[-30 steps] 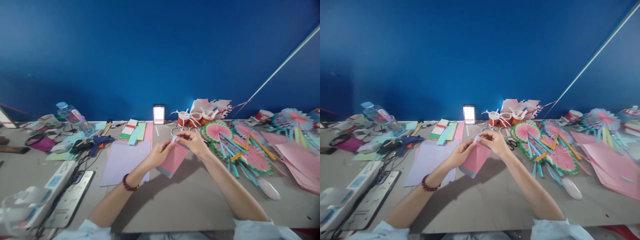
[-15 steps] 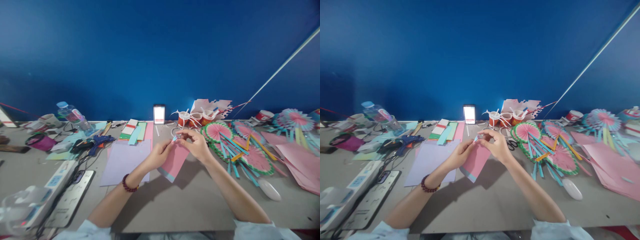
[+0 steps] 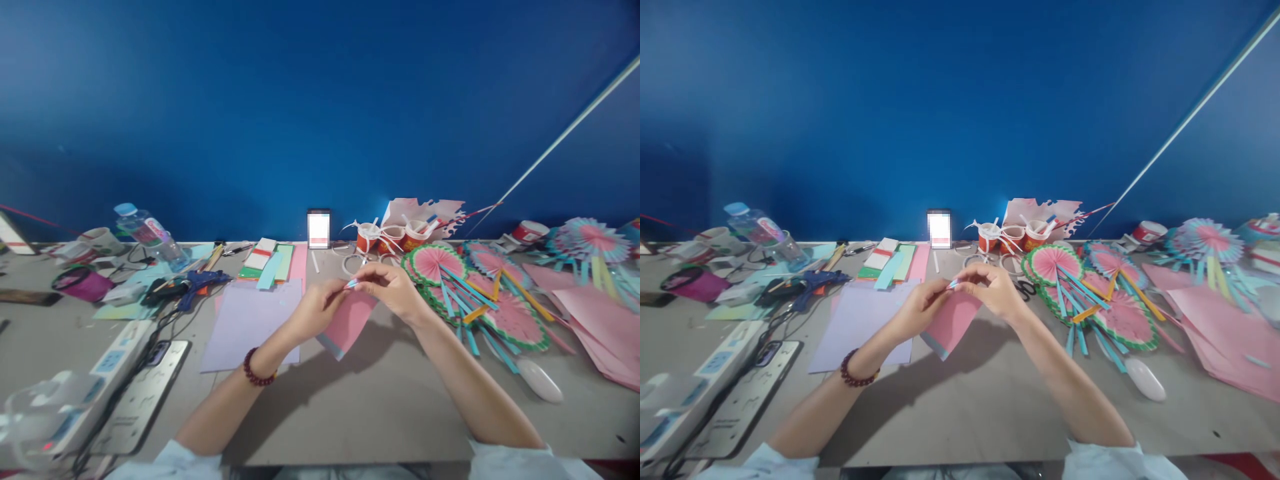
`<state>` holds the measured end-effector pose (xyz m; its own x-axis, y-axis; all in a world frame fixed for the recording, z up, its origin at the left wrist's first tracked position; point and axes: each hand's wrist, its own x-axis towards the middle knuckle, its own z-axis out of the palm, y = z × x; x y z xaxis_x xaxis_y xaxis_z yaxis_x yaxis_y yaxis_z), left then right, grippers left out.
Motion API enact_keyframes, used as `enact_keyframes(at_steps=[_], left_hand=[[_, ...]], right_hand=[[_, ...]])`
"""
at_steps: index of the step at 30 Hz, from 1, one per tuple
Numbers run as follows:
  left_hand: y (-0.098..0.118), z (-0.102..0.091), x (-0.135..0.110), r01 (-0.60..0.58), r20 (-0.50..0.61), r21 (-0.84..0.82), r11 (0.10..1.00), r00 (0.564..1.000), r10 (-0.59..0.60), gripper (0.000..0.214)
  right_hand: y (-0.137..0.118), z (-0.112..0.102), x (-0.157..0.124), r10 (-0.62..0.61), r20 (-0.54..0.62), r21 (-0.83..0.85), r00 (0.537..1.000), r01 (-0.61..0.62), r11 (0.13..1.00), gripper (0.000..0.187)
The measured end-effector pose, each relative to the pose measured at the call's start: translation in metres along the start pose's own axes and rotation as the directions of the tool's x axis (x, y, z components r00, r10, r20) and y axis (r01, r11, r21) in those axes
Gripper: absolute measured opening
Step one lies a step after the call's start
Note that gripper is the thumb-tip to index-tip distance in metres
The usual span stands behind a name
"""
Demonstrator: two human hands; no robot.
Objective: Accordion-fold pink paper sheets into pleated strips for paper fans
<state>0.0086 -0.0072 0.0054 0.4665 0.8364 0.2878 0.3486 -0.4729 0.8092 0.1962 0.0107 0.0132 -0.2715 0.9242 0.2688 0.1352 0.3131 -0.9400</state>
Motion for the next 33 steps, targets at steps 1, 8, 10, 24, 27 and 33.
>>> enact_keyframes(at_steps=[1, 8, 10, 24, 27, 33], left_hand=[[0.0006, 0.0001, 0.0000, -0.004, 0.003, 0.006, 1.000, 1.000, 0.003, 0.028], [0.0056, 0.0008, -0.0008, -0.028, 0.027, 0.022, 0.999, 0.999, 0.028, 0.030], [0.0072, 0.0011, -0.0014, -0.025, 0.024, 0.019, 1.000, 0.999, 0.024, 0.031], [0.0068, 0.0050, -0.0022, 0.050, -0.011, -0.036, 0.998, 0.999, -0.050, 0.040], [0.0070, 0.0065, -0.0028, 0.039, -0.014, -0.050, 0.998, 0.999, -0.040, 0.040], [0.0071, 0.0064, -0.0034, 0.030, -0.017, 0.069, 0.997, 0.999, -0.029, 0.036]], right_hand=[[-0.0005, 0.0002, -0.0003, -0.009, -0.008, -0.016, 1.000, 0.009, 1.000, 0.025], [-0.0058, 0.0024, -0.0030, -0.122, -0.036, -0.114, 0.992, 0.117, 0.987, 0.020], [-0.0074, 0.0034, -0.0037, -0.167, -0.041, -0.146, 0.985, 0.159, 0.976, 0.017], [-0.0058, 0.0028, -0.0033, -0.042, 0.042, -0.008, 0.998, 0.043, 0.999, 0.027], [-0.0076, 0.0027, -0.0030, -0.091, 0.039, -0.058, 0.995, 0.093, 0.994, 0.021], [-0.0058, 0.0045, -0.0028, -0.106, -0.014, -0.130, 0.994, 0.104, 0.986, 0.018]])
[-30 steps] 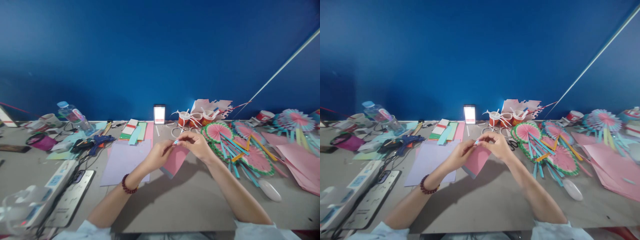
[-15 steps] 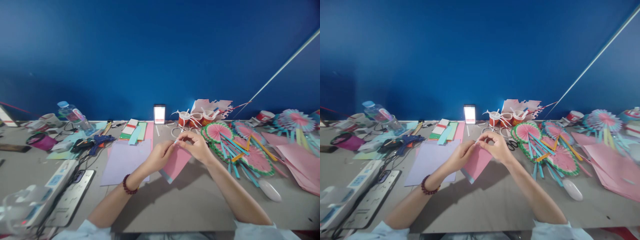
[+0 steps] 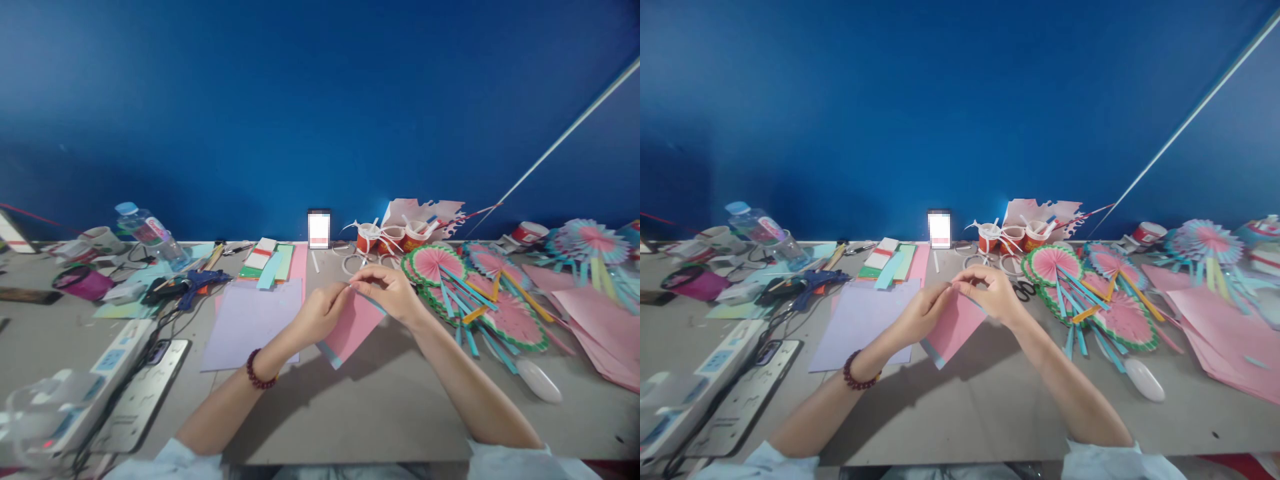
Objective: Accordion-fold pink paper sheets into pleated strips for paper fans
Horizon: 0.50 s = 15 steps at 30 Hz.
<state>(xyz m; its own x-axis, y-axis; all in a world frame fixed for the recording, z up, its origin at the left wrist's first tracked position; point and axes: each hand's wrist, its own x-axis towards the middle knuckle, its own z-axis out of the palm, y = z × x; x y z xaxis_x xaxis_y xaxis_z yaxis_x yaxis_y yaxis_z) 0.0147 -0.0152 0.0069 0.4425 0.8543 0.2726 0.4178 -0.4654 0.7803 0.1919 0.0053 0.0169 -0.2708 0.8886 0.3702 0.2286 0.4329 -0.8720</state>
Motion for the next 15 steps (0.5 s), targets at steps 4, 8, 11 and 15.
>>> enact_keyframes(at_steps=[4, 8, 11, 15], left_hand=[[-0.002, -0.001, 0.000, -0.048, -0.008, 0.178, 0.983, 0.999, 0.050, 0.032], [-0.008, 0.002, 0.000, -0.080, -0.063, 0.400, 0.913, 0.991, 0.115, 0.028], [-0.014, 0.004, 0.001, -0.120, -0.092, 0.569, 0.814, 0.974, 0.208, 0.026], [-0.022, 0.007, 0.002, -0.194, -0.093, 0.721, 0.665, 0.924, 0.370, 0.022]], right_hand=[[0.002, 0.002, 0.000, 0.017, -0.008, -0.032, 1.000, -0.018, 0.999, 0.015], [0.004, 0.003, -0.001, 0.007, -0.007, -0.061, 1.000, -0.008, 0.998, 0.013], [0.005, -0.001, 0.000, 0.011, 0.028, -0.088, 1.000, -0.008, 0.996, 0.023], [0.003, -0.006, 0.000, -0.002, 0.083, -0.187, 0.997, 0.018, 0.982, 0.019]])
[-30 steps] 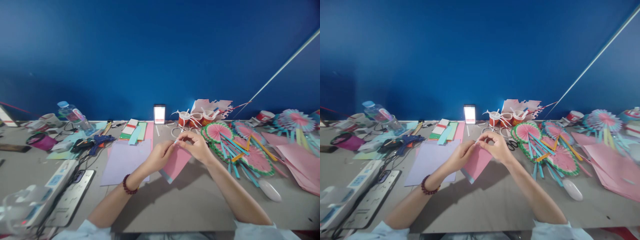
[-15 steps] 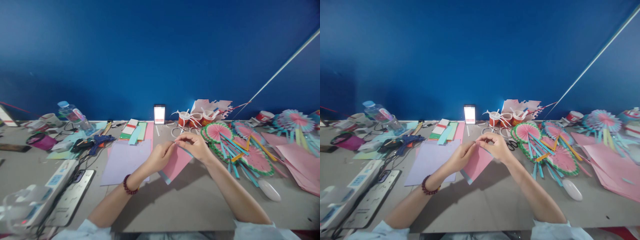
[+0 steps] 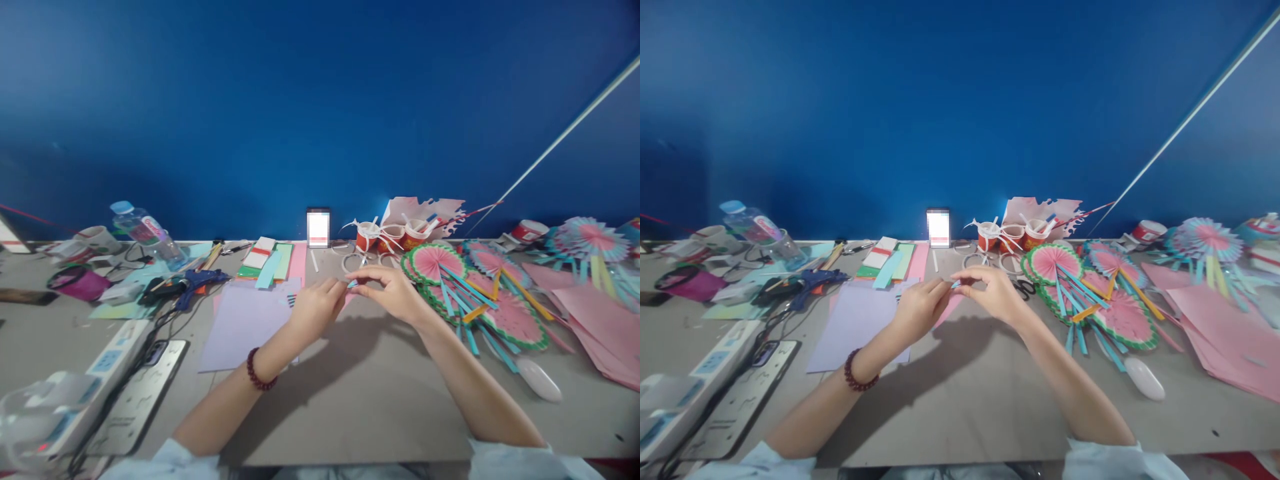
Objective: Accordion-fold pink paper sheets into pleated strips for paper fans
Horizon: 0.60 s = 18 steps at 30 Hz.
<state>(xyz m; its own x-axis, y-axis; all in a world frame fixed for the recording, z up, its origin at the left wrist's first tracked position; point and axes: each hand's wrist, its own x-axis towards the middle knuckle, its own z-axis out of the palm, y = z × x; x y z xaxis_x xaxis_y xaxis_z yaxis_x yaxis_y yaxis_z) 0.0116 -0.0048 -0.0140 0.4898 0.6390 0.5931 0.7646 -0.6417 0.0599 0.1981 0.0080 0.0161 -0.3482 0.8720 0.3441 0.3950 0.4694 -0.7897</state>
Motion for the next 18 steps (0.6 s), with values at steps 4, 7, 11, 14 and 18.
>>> enact_keyframes(at_steps=[4, 7, 11, 14, 18], left_hand=[[-0.005, 0.006, -0.004, -0.082, -0.042, 0.092, 0.992, 0.995, 0.086, 0.017], [-0.009, 0.010, -0.006, -0.080, -0.049, 0.116, 0.990, 0.995, 0.086, 0.018], [-0.013, 0.014, -0.004, -0.069, -0.045, 0.131, 0.989, 0.996, 0.076, 0.020], [-0.014, 0.016, -0.002, -0.063, -0.030, 0.123, 0.990, 0.997, 0.068, 0.019], [-0.014, 0.013, 0.000, -0.047, -0.018, 0.076, 0.996, 0.999, 0.049, 0.019]], right_hand=[[0.001, 0.004, 0.000, -0.030, 0.008, -0.043, 1.000, 0.031, 0.999, 0.012], [0.005, 0.011, 0.002, -0.038, -0.002, -0.023, 0.999, 0.038, 0.999, 0.011], [0.013, 0.015, 0.004, -0.032, -0.044, 0.021, 0.999, 0.033, 0.999, 0.010], [0.017, 0.016, 0.006, -0.031, -0.062, 0.040, 0.998, 0.034, 0.999, 0.010], [0.020, 0.016, 0.006, -0.031, -0.084, 0.063, 0.996, 0.036, 0.997, 0.013]])
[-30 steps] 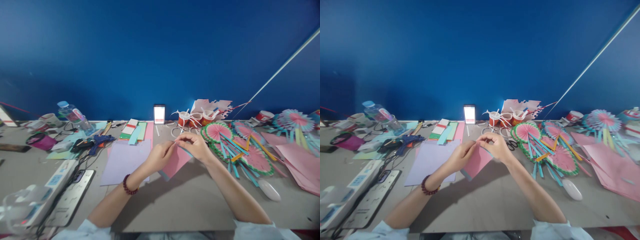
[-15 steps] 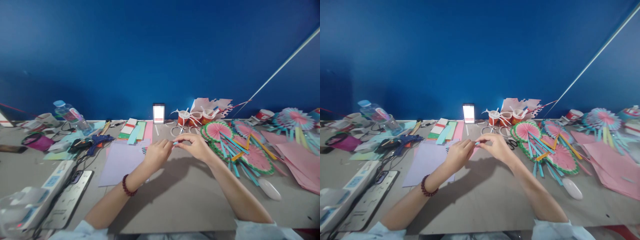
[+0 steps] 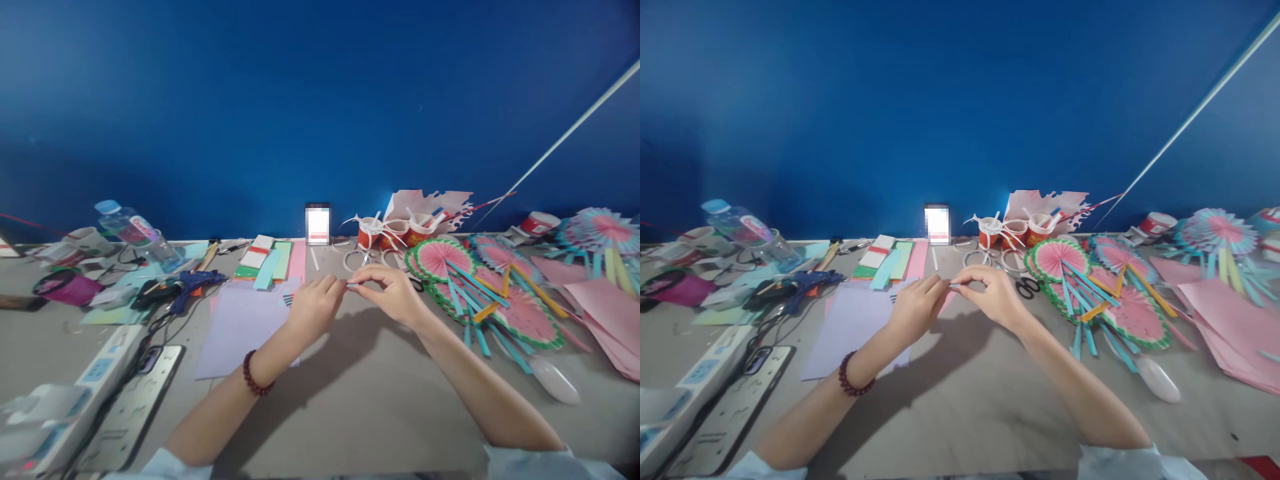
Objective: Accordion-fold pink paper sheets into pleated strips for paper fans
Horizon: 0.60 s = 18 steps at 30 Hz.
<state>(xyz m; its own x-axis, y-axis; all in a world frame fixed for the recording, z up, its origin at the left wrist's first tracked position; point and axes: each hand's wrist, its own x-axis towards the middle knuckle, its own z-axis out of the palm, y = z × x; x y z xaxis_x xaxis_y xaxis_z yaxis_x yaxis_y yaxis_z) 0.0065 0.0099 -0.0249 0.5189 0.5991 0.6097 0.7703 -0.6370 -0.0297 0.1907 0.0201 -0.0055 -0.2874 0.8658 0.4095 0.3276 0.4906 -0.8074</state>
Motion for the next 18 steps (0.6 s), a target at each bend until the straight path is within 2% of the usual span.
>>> enact_keyframes(at_steps=[6, 11, 18], left_hand=[[0.001, -0.007, 0.009, 0.049, 0.065, -0.111, 0.993, 0.997, -0.042, 0.025], [-0.006, -0.009, 0.010, 0.070, 0.073, -0.209, 0.975, 0.996, -0.056, 0.026], [-0.014, -0.019, 0.004, 0.248, 0.211, -0.416, 0.875, 0.962, -0.173, 0.022]], right_hand=[[0.003, -0.001, -0.002, -0.011, -0.051, 0.051, 0.999, 0.014, 0.999, 0.011], [0.001, -0.011, 0.000, 0.010, -0.078, 0.026, 0.997, -0.008, 1.000, 0.012], [-0.002, -0.017, 0.002, 0.054, -0.002, 0.007, 0.999, -0.054, 0.999, 0.012]])
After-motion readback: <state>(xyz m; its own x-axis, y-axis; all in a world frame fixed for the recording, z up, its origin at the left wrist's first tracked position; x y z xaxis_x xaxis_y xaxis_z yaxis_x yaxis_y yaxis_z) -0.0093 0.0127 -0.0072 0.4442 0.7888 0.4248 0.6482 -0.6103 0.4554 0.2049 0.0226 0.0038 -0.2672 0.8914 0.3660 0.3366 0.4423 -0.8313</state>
